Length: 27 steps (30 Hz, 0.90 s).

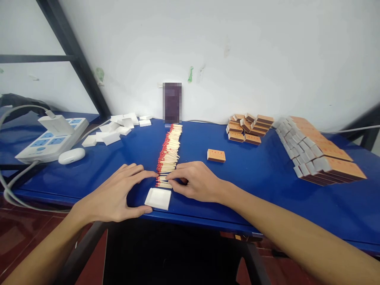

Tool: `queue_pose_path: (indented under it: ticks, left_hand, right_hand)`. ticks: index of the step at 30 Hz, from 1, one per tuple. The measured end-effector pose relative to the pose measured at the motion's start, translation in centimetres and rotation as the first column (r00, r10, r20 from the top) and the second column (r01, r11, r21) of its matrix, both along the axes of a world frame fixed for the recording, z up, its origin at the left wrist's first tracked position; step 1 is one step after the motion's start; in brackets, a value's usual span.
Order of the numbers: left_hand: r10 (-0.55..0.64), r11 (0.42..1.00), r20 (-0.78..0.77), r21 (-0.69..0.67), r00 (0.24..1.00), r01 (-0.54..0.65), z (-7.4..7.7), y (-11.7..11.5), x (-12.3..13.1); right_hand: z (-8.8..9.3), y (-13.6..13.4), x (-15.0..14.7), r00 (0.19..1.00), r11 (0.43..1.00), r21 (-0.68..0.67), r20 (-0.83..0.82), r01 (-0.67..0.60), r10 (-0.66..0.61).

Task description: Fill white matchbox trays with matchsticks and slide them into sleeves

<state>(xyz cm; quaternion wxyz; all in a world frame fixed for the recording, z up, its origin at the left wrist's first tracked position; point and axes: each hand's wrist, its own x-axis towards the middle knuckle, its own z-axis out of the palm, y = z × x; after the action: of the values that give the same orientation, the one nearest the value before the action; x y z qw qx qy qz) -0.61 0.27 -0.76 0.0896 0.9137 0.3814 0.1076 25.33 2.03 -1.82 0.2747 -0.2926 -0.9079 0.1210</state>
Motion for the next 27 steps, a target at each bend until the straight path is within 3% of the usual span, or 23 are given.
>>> queue_pose_path:
  ticks: [27]
  left_hand:
    - [-0.01, 1.0, -0.043, -0.026, 0.999, 0.009, 0.13, 0.07, 0.08]
  right_hand:
    - [0.12, -0.01, -0.08, 0.994, 0.996, -0.027, 0.071, 0.088, -0.086]
